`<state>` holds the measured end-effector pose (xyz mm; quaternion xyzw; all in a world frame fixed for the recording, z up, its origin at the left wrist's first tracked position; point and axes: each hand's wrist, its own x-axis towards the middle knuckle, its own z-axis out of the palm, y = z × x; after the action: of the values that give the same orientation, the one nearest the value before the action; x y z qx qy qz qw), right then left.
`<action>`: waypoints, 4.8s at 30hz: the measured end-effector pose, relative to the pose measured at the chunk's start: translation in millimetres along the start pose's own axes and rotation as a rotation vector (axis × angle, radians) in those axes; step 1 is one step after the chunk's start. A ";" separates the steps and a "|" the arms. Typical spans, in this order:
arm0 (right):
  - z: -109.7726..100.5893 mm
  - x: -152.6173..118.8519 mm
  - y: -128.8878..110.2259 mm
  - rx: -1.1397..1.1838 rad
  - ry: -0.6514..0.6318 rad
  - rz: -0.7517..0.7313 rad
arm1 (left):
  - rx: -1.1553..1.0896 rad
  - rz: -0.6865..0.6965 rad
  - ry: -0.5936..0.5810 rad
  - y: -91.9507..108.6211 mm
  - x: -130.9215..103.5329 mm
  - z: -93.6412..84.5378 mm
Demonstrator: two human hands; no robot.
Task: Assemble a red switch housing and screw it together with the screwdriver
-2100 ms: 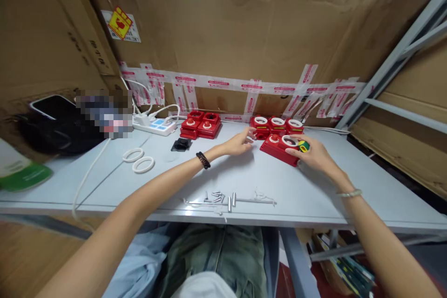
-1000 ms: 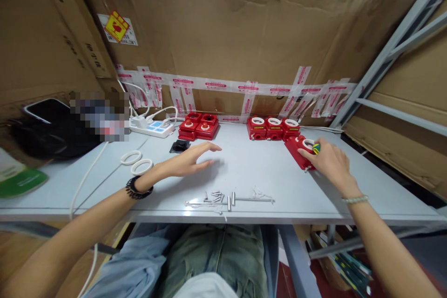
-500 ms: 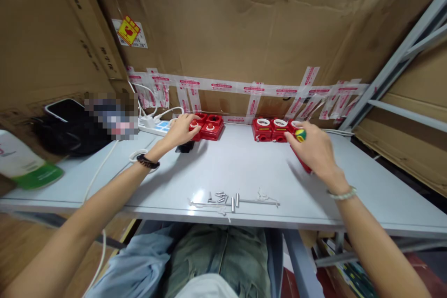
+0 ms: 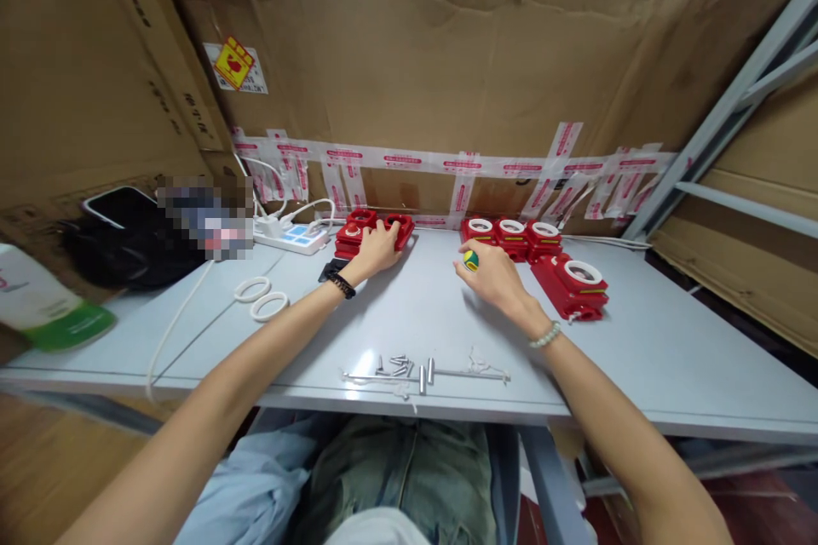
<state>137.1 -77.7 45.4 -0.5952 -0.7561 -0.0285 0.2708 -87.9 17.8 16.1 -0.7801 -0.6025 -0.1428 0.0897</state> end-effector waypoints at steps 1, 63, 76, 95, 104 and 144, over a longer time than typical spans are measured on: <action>0.6 -0.8 2.1 -0.003 -0.010 0.002 | -0.009 0.018 -0.013 -1.0 -2.1 -1.3; -13.8 -27.2 -37.7 0.492 0.362 -0.235 | -0.096 -0.167 -0.313 -175.0 -111.3 -82.5; -13.1 -28.0 -35.7 0.444 0.377 -0.314 | -0.305 -0.016 -0.024 -169.5 -121.1 -75.9; -6.6 -38.2 -44.6 0.372 0.599 -0.673 | -0.942 0.859 0.604 8.5 -110.6 -80.1; -3.9 -38.5 -45.0 0.383 0.621 -0.672 | -0.968 0.858 0.589 10.7 -112.1 -80.7; -4.1 -37.4 -45.8 0.364 0.601 -0.638 | -1.060 0.745 0.336 3.9 -112.6 -87.4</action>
<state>102.2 -125.6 45.2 -0.2413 -0.7819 -0.1484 0.5553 -120.4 -113.5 61.4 -0.8416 -0.1190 -0.4987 -0.1698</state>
